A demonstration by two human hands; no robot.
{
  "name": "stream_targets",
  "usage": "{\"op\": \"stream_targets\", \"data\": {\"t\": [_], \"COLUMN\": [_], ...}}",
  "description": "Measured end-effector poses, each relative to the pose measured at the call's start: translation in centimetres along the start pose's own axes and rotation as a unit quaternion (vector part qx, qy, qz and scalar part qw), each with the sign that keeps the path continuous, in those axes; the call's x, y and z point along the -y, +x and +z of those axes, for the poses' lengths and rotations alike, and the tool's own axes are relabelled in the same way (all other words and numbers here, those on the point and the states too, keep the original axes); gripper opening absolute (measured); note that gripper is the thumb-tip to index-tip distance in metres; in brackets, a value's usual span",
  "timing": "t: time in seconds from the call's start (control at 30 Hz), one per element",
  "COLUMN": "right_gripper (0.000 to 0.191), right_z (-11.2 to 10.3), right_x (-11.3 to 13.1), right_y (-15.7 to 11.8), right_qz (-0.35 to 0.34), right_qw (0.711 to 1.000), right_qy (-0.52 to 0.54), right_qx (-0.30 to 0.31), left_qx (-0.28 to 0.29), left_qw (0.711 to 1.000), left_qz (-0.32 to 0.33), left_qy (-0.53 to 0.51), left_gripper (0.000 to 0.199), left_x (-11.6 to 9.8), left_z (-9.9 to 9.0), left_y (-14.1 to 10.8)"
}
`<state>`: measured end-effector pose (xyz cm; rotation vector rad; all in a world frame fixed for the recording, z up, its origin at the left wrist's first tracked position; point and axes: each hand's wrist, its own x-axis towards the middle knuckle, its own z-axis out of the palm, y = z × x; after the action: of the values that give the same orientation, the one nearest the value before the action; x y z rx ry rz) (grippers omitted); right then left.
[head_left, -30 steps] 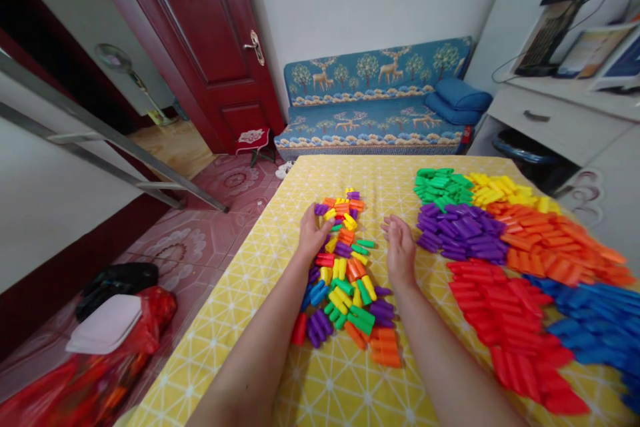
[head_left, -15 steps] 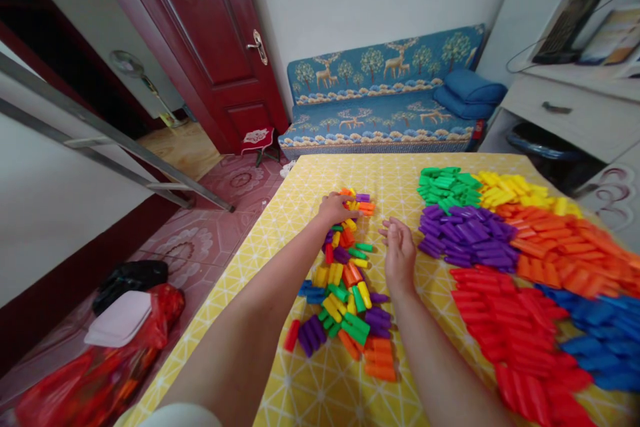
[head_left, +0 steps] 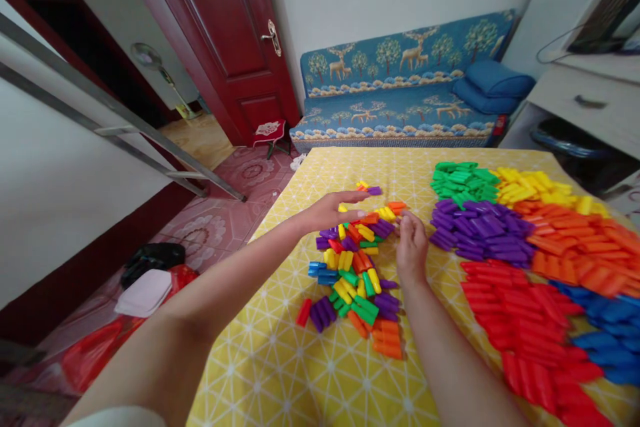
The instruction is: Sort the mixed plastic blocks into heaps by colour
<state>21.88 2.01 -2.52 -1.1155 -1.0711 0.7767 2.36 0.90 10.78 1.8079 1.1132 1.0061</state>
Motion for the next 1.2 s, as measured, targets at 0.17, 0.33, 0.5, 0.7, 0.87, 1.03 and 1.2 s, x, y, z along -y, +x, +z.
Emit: {"op": "stream_targets", "data": {"t": [0.17, 0.33, 0.5, 0.7, 0.87, 1.03, 1.2], "right_gripper": [0.048, 0.045, 0.046, 0.048, 0.051, 0.054, 0.054], "right_z": [0.0, 0.2, 0.2, -0.2, -0.5, -0.5, -0.7], "right_x": [-0.1, 0.1, 0.2, 0.3, 0.1, -0.8, -1.3], "right_y": [-0.1, -0.2, -0.2, 0.0, 0.1, 0.4, 0.6], "right_qz": [0.010, 0.004, -0.001, 0.022, 0.045, 0.022, -0.004], "right_qw": [1.000, 1.000, 1.000, 0.998, 0.996, 0.998, 0.998], "right_qy": [0.014, 0.000, 0.006, 0.053, 0.080, 0.039, 0.004], "right_qx": [-0.015, -0.014, -0.020, -0.023, 0.005, 0.038, 0.059], "left_qx": [0.032, 0.054, -0.003, -0.021, -0.068, -0.106, -0.148], "left_qw": [0.993, 0.970, 0.941, 0.900, 0.888, 0.897, 0.934], "left_qz": [-0.082, -0.085, -0.039, 0.041, -0.002, -0.042, -0.084], "left_qy": [0.080, 0.221, 0.336, 0.433, 0.455, 0.427, 0.315], "left_gripper": [0.096, 0.129, 0.127, 0.091, 0.064, 0.064, 0.059], "left_x": [0.8, 2.7, 1.9, 0.7, 2.0, 4.0, 5.1], "left_z": [-3.6, -0.1, 8.2, 12.7, 11.9, 9.5, 6.6], "left_y": [-10.2, -20.4, -21.9, -15.1, -9.9, -4.1, 0.9]}}
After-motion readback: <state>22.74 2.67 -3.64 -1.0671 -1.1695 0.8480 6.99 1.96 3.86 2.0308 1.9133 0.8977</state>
